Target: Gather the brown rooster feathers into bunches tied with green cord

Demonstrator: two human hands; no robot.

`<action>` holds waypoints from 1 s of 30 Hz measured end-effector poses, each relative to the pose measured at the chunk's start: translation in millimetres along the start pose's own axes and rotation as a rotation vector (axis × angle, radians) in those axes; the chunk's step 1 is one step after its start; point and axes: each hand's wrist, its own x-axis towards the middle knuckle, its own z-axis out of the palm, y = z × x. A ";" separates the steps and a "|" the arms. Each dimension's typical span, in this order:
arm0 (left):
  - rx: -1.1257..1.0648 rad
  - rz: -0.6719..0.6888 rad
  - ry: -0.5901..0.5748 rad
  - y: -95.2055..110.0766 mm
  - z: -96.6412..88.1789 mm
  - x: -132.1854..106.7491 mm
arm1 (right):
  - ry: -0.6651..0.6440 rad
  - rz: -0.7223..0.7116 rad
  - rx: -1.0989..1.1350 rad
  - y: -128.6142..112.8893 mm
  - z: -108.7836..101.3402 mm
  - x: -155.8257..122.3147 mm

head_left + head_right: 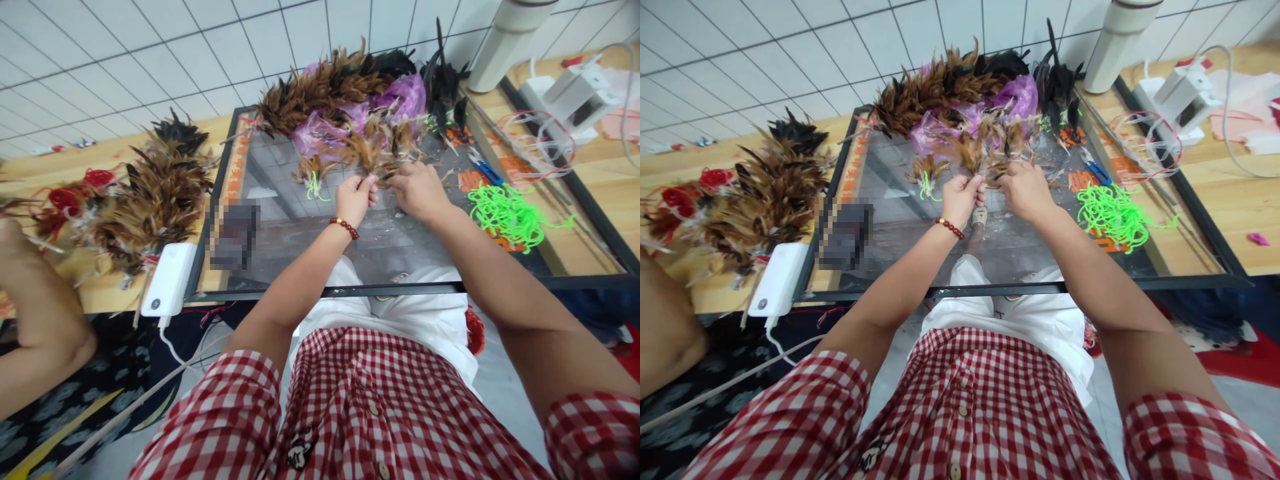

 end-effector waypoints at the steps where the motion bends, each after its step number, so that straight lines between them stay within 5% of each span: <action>1: 0.002 -0.008 -0.011 -0.7 0.4 0.0 | -0.012 -0.001 0.011 0.1 1.7 0.4; 7: 0.030 -0.010 -0.049 -2.9 0.8 -0.5 | -0.133 0.078 -0.072 -7.8 -3.4 0.4; 19: 0.152 0.013 -0.199 -2.2 4.8 -6.9 | -0.094 0.155 -0.066 -19.6 -19.3 -2.6; 26: 0.058 -0.017 -0.160 -5.9 6.8 -2.9 | 0.008 0.186 -0.013 -8.6 -14.2 -0.7; 30: -0.012 -0.067 -0.105 -3.8 6.6 -1.1 | 0.071 0.066 0.050 -1.5 -11.0 -2.0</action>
